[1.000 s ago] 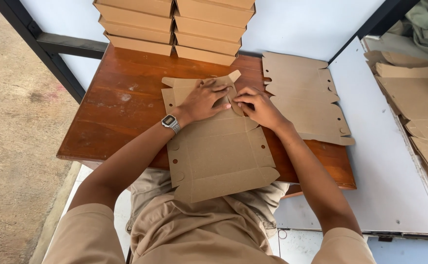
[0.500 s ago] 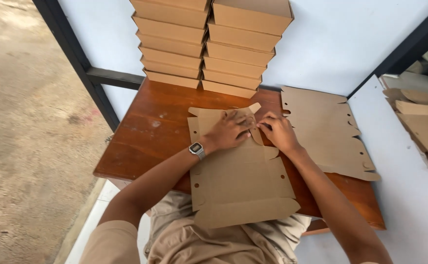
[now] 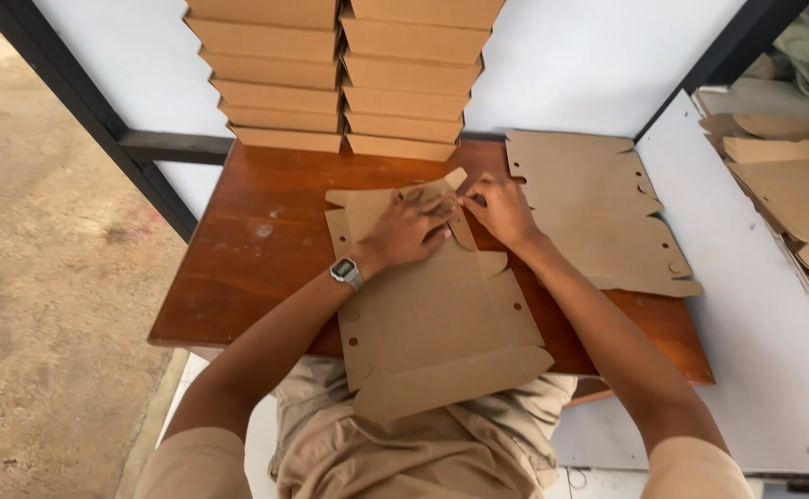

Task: Assembling cardboard food boxes by folding and interlocking flaps on a wooden table.

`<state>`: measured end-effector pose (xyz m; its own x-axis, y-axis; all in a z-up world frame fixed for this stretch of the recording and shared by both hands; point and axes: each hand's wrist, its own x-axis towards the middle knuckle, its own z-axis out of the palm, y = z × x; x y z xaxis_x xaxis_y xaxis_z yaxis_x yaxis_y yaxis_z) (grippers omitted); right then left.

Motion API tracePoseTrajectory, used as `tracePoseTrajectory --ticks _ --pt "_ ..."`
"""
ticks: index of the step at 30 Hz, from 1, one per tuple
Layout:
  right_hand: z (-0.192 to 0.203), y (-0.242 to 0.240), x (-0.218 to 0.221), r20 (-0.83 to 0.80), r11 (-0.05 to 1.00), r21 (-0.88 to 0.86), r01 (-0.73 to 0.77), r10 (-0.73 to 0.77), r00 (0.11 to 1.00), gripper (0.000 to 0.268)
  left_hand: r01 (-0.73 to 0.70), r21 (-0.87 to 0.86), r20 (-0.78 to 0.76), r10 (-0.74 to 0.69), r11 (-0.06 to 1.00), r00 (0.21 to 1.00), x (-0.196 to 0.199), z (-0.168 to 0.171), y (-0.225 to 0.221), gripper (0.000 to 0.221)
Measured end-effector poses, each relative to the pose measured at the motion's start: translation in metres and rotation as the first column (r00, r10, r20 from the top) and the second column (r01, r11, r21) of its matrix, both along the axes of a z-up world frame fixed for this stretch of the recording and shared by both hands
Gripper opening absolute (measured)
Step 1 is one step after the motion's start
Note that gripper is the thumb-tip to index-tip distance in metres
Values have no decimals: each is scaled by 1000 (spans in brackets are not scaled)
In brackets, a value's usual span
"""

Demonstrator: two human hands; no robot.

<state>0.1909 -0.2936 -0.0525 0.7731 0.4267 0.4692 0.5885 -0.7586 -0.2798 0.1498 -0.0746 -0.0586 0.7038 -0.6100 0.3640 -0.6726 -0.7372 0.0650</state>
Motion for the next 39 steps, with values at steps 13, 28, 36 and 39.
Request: tracePoseTrajectory --ticks 13,28,36,39 --pt "-20 7 24 94 992 -48 116 -111 989 13 8 39 -76 -5 999 997 13 -10 2 46" --pt "-8 5 8 59 998 64 16 -20 998 9 21 16 -89 -19 1000 996 14 -13 3 47" --pt "13 -10 -29 -75 972 102 -212 220 973 5 20 0 -41 -20 1000 999 18 -20 3 45" --pt "19 -13 -41 -83 962 77 -262 268 960 4 19 -8 -43 -19 1000 999 16 -19 2 45"
